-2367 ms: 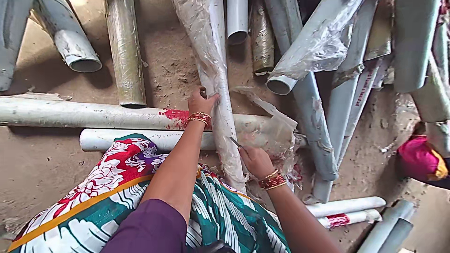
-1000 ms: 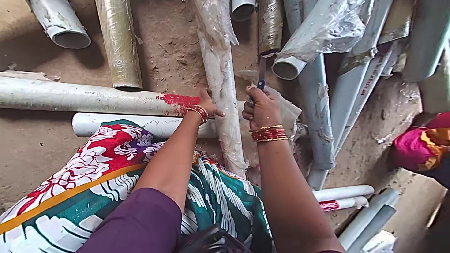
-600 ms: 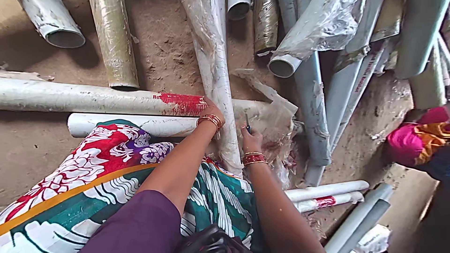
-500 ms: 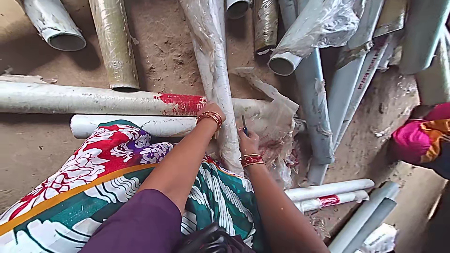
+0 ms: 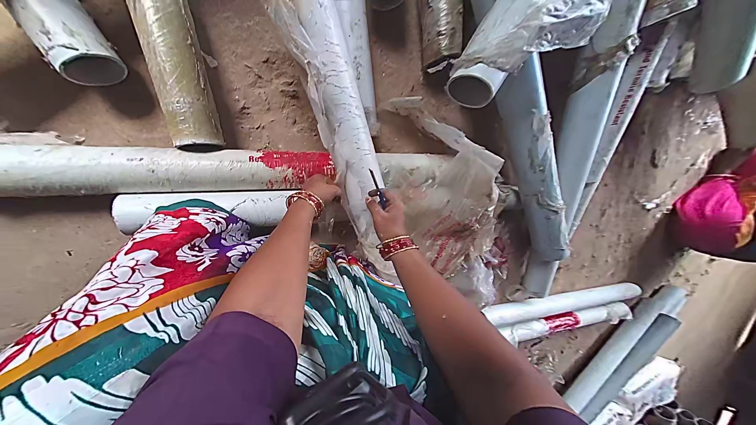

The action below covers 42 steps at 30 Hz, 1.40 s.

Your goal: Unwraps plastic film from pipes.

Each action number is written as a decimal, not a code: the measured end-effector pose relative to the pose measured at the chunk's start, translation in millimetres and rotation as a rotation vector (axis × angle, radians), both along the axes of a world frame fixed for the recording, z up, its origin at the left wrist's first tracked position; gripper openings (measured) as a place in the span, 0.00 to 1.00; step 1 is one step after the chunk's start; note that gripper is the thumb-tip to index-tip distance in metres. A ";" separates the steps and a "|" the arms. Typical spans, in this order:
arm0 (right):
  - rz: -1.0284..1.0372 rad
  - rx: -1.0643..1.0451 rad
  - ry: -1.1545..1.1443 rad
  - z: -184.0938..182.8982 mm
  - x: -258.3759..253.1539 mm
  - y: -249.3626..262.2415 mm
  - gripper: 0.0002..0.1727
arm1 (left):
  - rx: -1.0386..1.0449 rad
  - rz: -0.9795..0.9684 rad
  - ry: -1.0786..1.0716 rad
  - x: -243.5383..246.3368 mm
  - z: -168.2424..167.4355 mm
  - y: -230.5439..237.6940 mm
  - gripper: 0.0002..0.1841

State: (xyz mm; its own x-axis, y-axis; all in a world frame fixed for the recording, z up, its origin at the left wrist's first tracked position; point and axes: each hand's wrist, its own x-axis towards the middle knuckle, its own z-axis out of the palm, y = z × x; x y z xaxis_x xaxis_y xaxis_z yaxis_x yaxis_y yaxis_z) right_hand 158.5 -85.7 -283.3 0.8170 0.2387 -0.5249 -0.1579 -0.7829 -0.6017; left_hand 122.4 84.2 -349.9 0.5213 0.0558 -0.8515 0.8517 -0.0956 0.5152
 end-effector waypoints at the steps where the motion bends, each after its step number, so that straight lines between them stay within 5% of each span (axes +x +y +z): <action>1: 0.000 -0.008 -0.033 -1.7 1.9 -0.9 0.15 | -0.012 0.064 0.013 -1.6 -3.2 -3.3 0.15; 5: 0.083 -0.227 -0.021 3.8 12.3 3.7 0.37 | -0.005 0.122 0.042 2.6 2.1 -12.7 0.15; 8: 0.115 -0.390 -0.016 14.4 15.6 17.0 0.44 | -0.025 0.045 -0.047 12.1 14.9 -9.8 0.10; 13: 0.055 -0.505 -0.046 19.9 35.7 11.3 0.38 | -0.146 -0.028 -0.224 28.6 18.0 -9.2 0.05; 19: -0.056 -0.450 0.002 16.5 65.3 -9.8 0.42 | -0.051 -0.056 -0.151 47.3 40.8 -11.6 0.10; 25: -0.153 -0.436 0.002 15.4 37.6 10.0 0.47 | 0.242 -0.206 -0.119 74.5 98.3 -13.9 0.41; 32: -0.210 -0.456 0.012 13.9 31.0 20.0 0.39 | 0.113 -0.150 -0.326 61.5 63.3 -1.7 0.17; 39: -0.322 -0.386 0.054 5.4 76.7 -15.2 0.33 | 0.053 -0.334 -0.362 49.8 87.7 -3.6 0.18; 42: -0.349 -0.412 0.081 3.4 85.4 -28.9 0.31 | 0.029 -0.337 -0.202 35.4 86.3 -9.6 0.16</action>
State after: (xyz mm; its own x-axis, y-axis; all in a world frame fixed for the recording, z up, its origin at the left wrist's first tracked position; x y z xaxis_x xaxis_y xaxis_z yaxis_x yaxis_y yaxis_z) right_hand 243.9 -114.6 -279.9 0.7640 -0.2784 -0.5821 -0.4839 -0.8440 -0.2314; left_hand 157.8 74.6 -263.6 0.6712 -0.1245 -0.7308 0.6521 -0.3696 0.6619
